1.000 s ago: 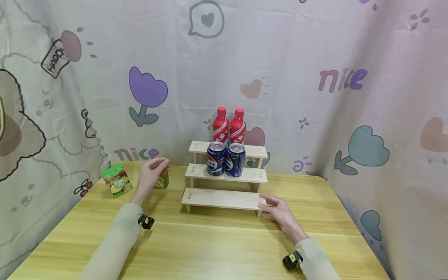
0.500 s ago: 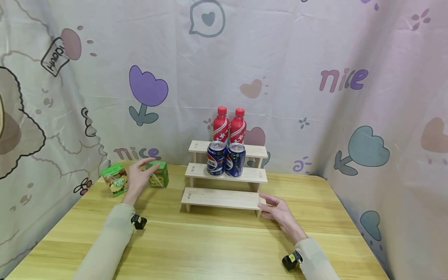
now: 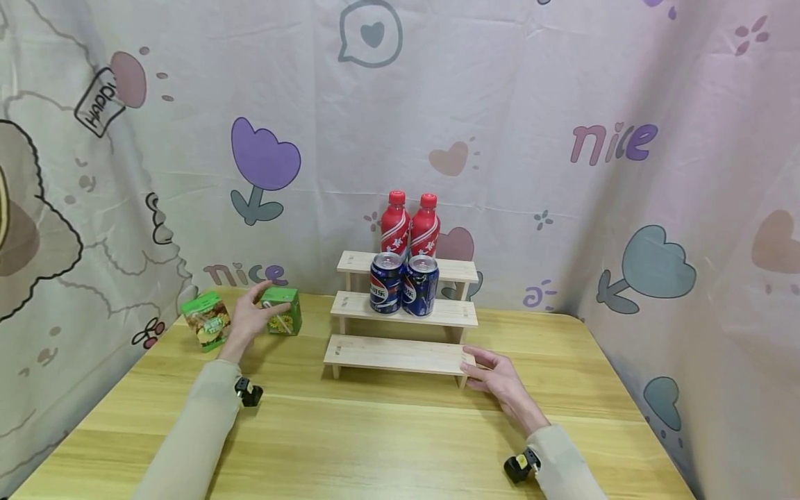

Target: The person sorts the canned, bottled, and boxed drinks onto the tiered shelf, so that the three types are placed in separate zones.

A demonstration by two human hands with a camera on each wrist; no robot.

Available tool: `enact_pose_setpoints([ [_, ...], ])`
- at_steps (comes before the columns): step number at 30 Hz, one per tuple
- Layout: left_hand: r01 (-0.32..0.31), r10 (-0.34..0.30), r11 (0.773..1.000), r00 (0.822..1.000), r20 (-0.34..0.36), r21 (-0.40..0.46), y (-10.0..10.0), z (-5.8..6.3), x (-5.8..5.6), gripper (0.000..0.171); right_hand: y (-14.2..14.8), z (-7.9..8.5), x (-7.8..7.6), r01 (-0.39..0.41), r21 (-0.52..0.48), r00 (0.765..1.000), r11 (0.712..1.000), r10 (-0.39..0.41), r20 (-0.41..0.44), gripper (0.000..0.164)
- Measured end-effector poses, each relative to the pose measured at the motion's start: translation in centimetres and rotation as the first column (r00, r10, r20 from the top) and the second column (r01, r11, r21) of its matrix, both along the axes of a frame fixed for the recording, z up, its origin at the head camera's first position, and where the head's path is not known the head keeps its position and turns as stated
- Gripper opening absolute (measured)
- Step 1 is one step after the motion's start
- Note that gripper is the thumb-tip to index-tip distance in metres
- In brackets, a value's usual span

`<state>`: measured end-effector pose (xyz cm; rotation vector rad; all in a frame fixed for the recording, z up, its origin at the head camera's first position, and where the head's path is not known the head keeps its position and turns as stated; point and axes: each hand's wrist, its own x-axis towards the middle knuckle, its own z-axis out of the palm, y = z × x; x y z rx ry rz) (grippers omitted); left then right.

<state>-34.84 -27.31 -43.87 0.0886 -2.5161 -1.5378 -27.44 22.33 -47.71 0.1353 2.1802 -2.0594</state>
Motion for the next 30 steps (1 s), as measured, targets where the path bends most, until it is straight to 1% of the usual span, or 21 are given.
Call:
enact_pose_setpoints([
  [4,0.015,-0.015,1.0,1.0,0.015,-0.025,0.0,-0.1,0.0,0.085,0.0,0.0,0.0,0.001,0.003,1.0,1.0,-0.001,-0.001,0.051],
  [9,0.013,-0.012,1.0,0.999,0.029,-0.021,0.0,-0.2,0.1,0.084,0.0,0.0,0.0,-0.004,0.007,1.0,1.0,0.004,-0.002,0.051],
  [13,0.014,-0.014,1.0,0.999,0.032,-0.006,-0.2,-0.2,0.2,0.081,0.0,0.0,0.0,-0.002,0.01,1.0,1.0,0.002,0.0,0.051],
  [16,0.028,-0.029,0.999,0.999,0.038,0.031,-0.4,-0.4,0.3,0.08,0.0,0.1,0.0,0.001,0.008,1.0,1.0,-0.001,0.004,0.051],
  [19,0.035,-0.036,0.999,0.998,0.047,0.036,-0.6,-0.7,0.3,0.081,0.0,0.1,0.1,-0.002,0.002,1.0,1.0,0.002,0.003,0.052],
  [24,0.027,-0.026,0.999,0.998,0.05,-0.017,-1.0,-0.9,0.6,0.082,-0.1,-0.1,0.0,-0.011,-0.001,1.0,1.0,0.011,0.0,0.052],
  [30,0.011,-0.011,0.999,1.0,0.008,-0.049,-0.9,-0.8,0.6,0.074,0.0,-0.2,0.0,-0.009,0.01,1.0,1.0,0.009,0.0,0.054],
])
